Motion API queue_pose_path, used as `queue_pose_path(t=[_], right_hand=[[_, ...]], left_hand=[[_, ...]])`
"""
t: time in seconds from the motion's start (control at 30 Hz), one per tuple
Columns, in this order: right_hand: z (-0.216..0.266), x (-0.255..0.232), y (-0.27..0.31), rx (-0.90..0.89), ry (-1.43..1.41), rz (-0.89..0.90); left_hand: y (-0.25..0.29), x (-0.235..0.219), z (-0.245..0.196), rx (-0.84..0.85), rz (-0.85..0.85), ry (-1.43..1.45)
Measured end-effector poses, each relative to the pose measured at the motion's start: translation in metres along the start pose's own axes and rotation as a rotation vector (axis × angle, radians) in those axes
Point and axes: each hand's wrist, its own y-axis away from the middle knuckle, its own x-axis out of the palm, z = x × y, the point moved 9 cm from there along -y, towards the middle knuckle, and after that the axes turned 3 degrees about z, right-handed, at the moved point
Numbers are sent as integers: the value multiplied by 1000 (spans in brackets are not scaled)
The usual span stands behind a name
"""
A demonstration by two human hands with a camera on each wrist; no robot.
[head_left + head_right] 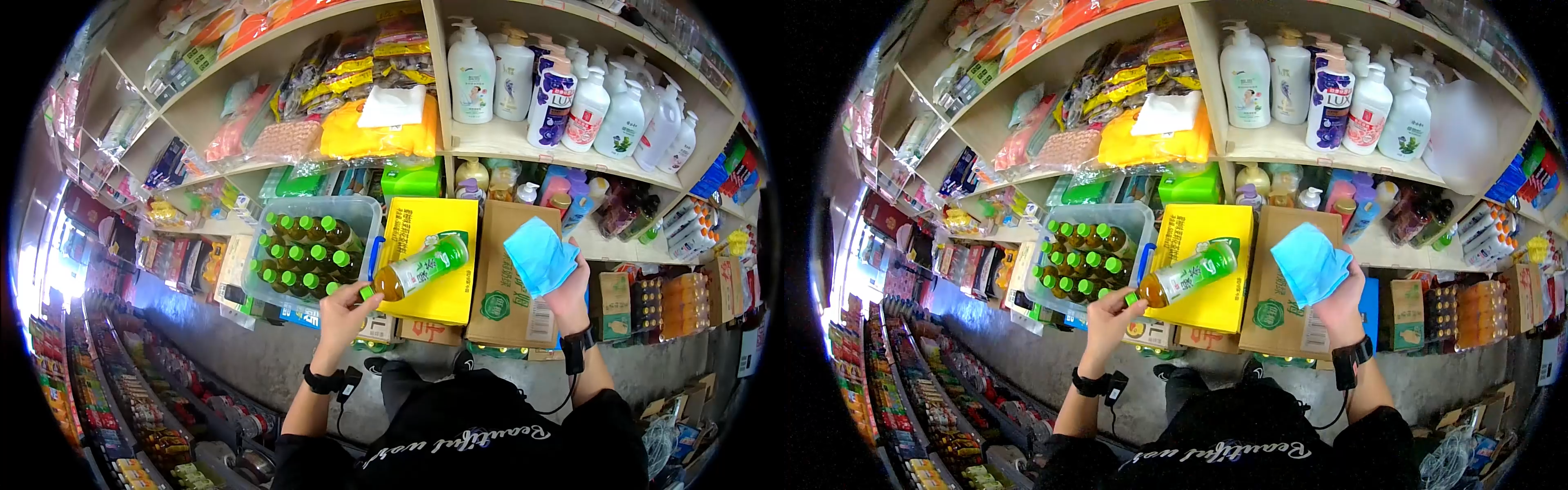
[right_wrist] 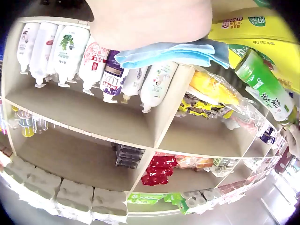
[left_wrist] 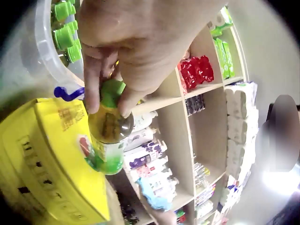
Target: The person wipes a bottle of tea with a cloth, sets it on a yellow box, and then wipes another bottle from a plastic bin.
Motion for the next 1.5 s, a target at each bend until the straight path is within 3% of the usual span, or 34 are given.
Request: queue_pose_path(t=[0.13, 0.3, 0.4, 0.63, 0.73, 0.83, 0.9, 0.93, 0.97, 1.07, 1.1, 1.2, 1.3, 1.4, 1.5], right_hand=[[-10, 4, -21, 34, 38, 60], [-29, 4, -30, 100, 22, 3], [-31, 1, -31, 100, 12, -26], [-9, 4, -41, 27, 132, 10], [1, 18, -43, -117, 197, -3], [-15, 1, -57, -308, 565, -119], [-58, -18, -63, -244, 1119, -85], [-101, -11, -61, 7, 1210, 98], [-110, 26, -49, -165, 1598, 111], [-115, 16, -52, 82, 1230, 115], [-110, 16, -53, 76, 1143, 132], [-90, 29, -38, -142, 1609, 191], [-87, 47, -25, -222, 1901, 288], [-87, 48, -25, -253, 2150, 254], [-88, 52, -30, -330, 2130, 289]], left_hand=[[14, 18, -5, 172, 61, -196], [18, 44, 2, 184, 208, -336], [19, 45, -41, 292, 203, -499], [-11, 82, -46, 404, 101, -477], [-23, 97, -43, 399, 92, -535], [-26, 104, -47, 456, 107, -508], [-23, 109, -52, 505, 155, -494], [-21, 111, -53, 523, 152, -502], [-19, 112, -53, 541, 148, -510], [-15, 109, -56, 568, 111, -529], [-14, 108, -58, 573, 91, -532], [-15, 108, -59, 575, 95, -519], [-17, 109, -55, 575, 129, -497], [-20, 109, -54, 565, 142, -462], [-22, 109, -53, 555, 159, -457]])
